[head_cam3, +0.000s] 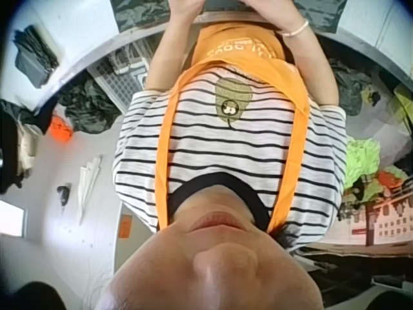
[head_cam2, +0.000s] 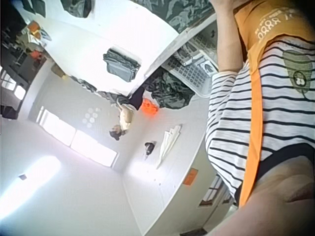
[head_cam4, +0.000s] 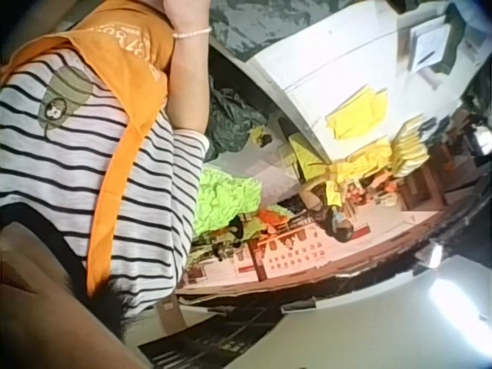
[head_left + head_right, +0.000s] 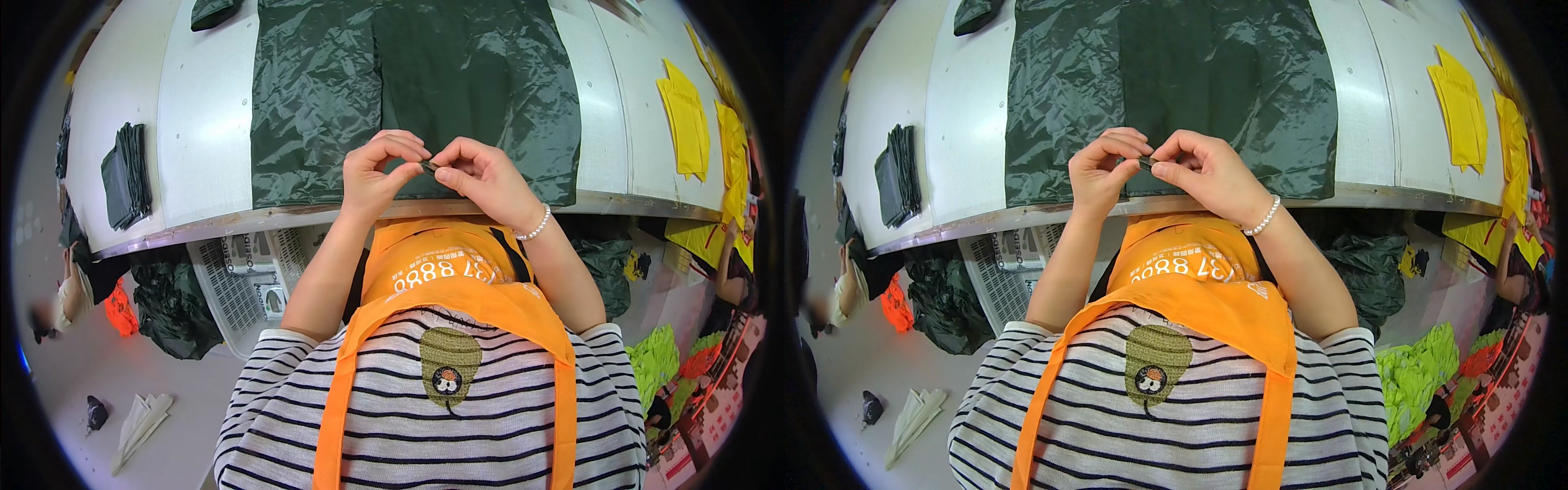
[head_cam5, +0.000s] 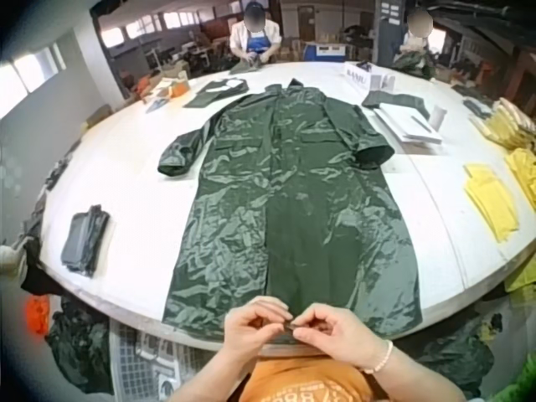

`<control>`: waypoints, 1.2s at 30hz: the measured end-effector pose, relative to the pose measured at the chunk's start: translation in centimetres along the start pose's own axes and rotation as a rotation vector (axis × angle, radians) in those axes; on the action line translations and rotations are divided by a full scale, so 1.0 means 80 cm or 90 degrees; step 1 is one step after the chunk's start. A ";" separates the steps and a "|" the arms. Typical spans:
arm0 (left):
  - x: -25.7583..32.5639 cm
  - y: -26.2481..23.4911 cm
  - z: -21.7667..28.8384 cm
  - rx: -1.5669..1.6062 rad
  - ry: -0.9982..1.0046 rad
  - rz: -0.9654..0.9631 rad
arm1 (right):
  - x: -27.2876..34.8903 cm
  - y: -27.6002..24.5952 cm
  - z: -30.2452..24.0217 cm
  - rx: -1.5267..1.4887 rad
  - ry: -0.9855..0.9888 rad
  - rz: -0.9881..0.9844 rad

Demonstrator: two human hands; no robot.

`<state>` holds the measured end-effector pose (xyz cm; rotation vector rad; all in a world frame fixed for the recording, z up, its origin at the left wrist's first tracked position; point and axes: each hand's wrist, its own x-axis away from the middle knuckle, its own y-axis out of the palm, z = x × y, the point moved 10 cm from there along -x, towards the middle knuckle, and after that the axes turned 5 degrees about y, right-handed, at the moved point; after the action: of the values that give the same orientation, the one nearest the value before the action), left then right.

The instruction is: The person folds a dark green raincoat on a white table. They smooth the fabric, fold the sleeves and body, and place the finished item on a stack of similar garments.

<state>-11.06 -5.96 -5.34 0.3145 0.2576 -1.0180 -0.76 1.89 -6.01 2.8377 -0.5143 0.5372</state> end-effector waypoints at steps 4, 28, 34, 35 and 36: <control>-0.002 0.002 0.000 -0.004 0.007 -0.015 | -0.002 -0.003 -0.006 0.055 -0.022 -0.009; -0.010 0.013 0.004 -0.045 0.020 -0.065 | 0.000 -0.005 0.002 -0.053 0.048 -0.093; -0.011 0.014 0.006 -0.024 0.018 -0.040 | 0.000 -0.020 -0.003 -0.002 0.033 -0.014; -0.010 0.012 0.002 -0.062 -0.004 -0.036 | 0.001 -0.026 -0.003 0.010 0.041 0.018; -0.010 0.010 -0.001 -0.100 -0.027 -0.033 | 0.002 -0.034 -0.011 -0.064 -0.032 0.074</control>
<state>-10.76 -4.86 -5.03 0.1452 0.3068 -1.0476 0.13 4.56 -5.54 2.7443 -0.6983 0.4471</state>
